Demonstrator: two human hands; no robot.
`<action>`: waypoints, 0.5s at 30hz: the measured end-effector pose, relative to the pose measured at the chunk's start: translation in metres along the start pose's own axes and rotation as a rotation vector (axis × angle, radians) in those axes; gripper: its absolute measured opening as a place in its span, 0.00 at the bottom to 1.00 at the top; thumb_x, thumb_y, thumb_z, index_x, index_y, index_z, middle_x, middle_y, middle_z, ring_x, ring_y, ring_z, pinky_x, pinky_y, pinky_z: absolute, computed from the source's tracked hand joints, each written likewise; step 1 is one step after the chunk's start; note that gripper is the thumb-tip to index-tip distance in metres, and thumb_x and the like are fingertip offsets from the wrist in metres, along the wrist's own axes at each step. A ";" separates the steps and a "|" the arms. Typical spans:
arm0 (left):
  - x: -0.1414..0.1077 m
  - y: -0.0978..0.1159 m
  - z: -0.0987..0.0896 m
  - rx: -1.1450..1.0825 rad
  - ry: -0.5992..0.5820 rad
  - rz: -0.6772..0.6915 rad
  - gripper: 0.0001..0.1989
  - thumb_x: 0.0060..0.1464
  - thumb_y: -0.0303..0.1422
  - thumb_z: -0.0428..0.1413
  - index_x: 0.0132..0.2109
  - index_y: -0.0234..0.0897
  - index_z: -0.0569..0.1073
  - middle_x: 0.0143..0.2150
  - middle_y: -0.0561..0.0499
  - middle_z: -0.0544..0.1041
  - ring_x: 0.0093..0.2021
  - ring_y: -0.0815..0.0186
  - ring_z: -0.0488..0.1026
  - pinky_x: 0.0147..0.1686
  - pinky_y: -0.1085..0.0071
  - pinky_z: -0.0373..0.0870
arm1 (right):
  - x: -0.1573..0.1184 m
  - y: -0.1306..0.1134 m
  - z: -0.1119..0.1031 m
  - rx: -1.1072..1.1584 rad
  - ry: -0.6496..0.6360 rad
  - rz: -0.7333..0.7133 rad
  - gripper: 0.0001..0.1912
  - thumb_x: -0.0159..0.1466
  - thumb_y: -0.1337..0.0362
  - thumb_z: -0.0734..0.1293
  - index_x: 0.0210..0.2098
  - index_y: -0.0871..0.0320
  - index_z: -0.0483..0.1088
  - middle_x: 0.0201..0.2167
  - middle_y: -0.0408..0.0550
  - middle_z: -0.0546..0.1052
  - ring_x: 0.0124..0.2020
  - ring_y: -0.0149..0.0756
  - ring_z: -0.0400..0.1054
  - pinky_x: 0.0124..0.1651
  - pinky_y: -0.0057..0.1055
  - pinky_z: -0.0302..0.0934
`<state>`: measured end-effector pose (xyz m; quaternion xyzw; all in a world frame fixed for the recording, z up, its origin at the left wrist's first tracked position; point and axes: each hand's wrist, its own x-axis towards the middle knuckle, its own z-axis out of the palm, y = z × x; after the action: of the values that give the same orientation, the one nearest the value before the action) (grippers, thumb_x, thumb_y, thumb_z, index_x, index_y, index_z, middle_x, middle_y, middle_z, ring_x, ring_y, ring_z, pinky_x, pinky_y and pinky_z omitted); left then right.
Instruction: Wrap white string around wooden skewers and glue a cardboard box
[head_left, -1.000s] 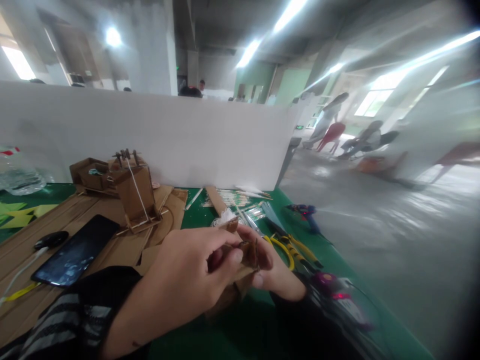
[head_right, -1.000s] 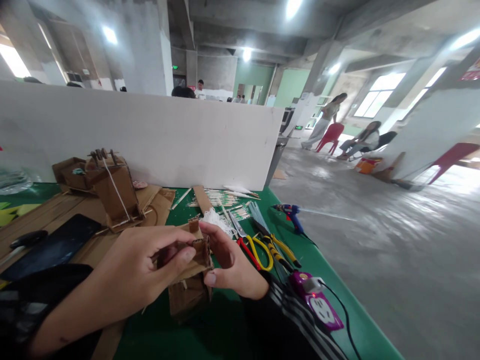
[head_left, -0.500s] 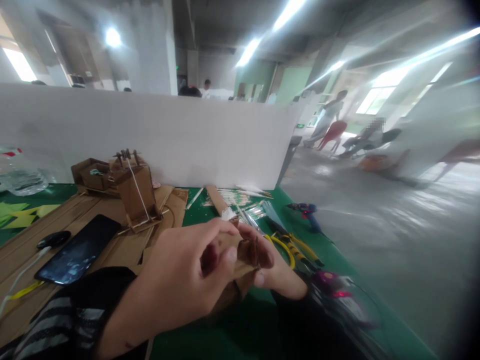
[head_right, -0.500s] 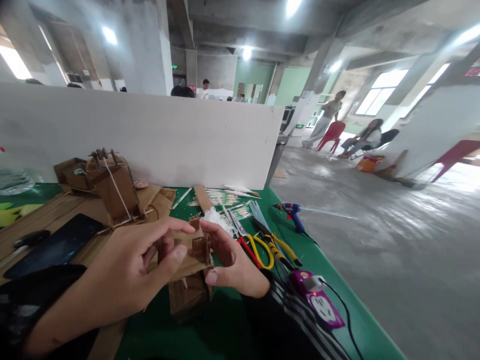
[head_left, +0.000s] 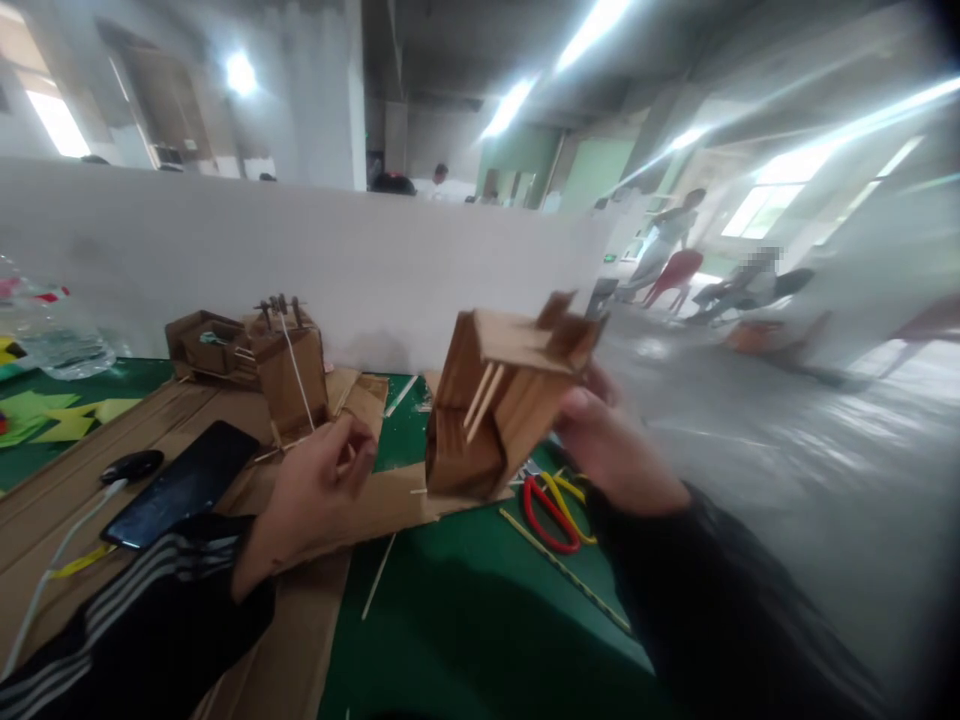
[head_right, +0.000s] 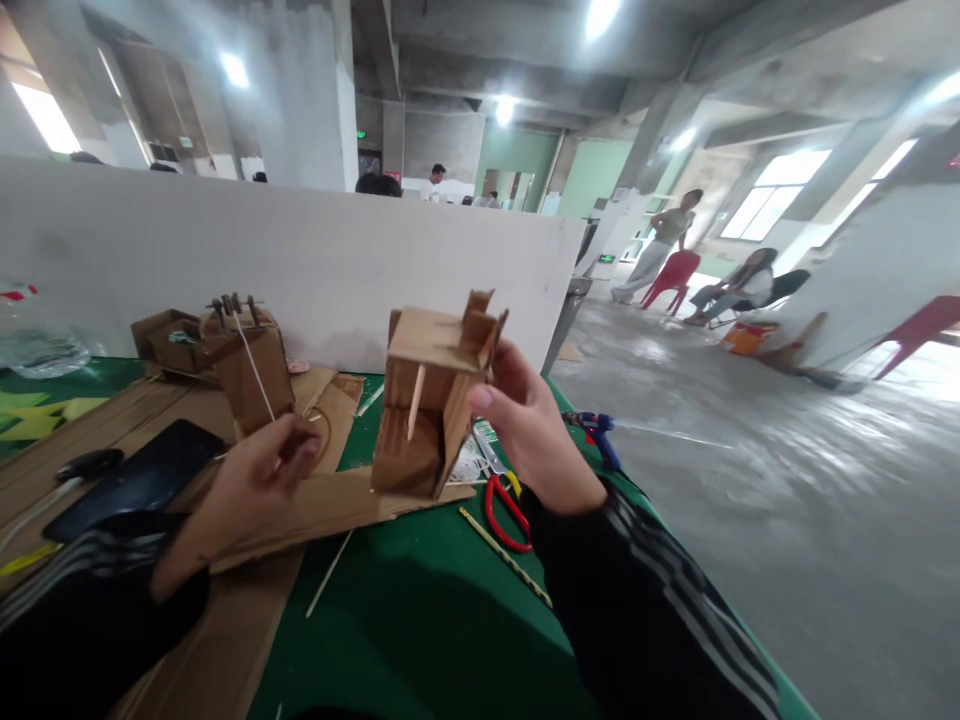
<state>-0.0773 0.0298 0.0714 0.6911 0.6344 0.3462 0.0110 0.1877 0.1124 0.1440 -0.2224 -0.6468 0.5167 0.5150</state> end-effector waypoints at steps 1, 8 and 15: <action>-0.003 -0.008 0.011 0.032 -0.022 0.030 0.11 0.62 0.39 0.46 0.39 0.38 0.68 0.36 0.50 0.74 0.36 0.62 0.71 0.38 0.66 0.65 | 0.014 0.001 0.003 -0.005 -0.008 -0.021 0.25 0.53 0.54 0.73 0.50 0.46 0.68 0.54 0.43 0.71 0.60 0.48 0.60 0.59 0.46 0.59; -0.026 -0.030 0.058 0.107 -0.214 0.148 0.15 0.60 0.40 0.48 0.49 0.39 0.70 0.48 0.47 0.74 0.49 0.57 0.69 0.49 0.61 0.65 | 0.115 0.072 0.029 0.049 -0.018 -0.006 0.22 0.55 0.58 0.71 0.48 0.51 0.65 0.52 0.42 0.71 0.52 0.38 0.66 0.52 0.38 0.65; -0.032 -0.039 0.066 0.124 -0.251 0.161 0.21 0.57 0.46 0.52 0.52 0.40 0.69 0.53 0.45 0.72 0.55 0.53 0.66 0.52 0.58 0.63 | 0.177 0.145 0.061 0.047 0.023 0.052 0.26 0.50 0.59 0.73 0.46 0.54 0.63 0.52 0.45 0.71 0.52 0.37 0.66 0.54 0.38 0.63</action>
<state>-0.0772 0.0374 -0.0111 0.7770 0.5906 0.2170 0.0200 0.0316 0.2835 0.0948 -0.2328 -0.6225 0.5426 0.5137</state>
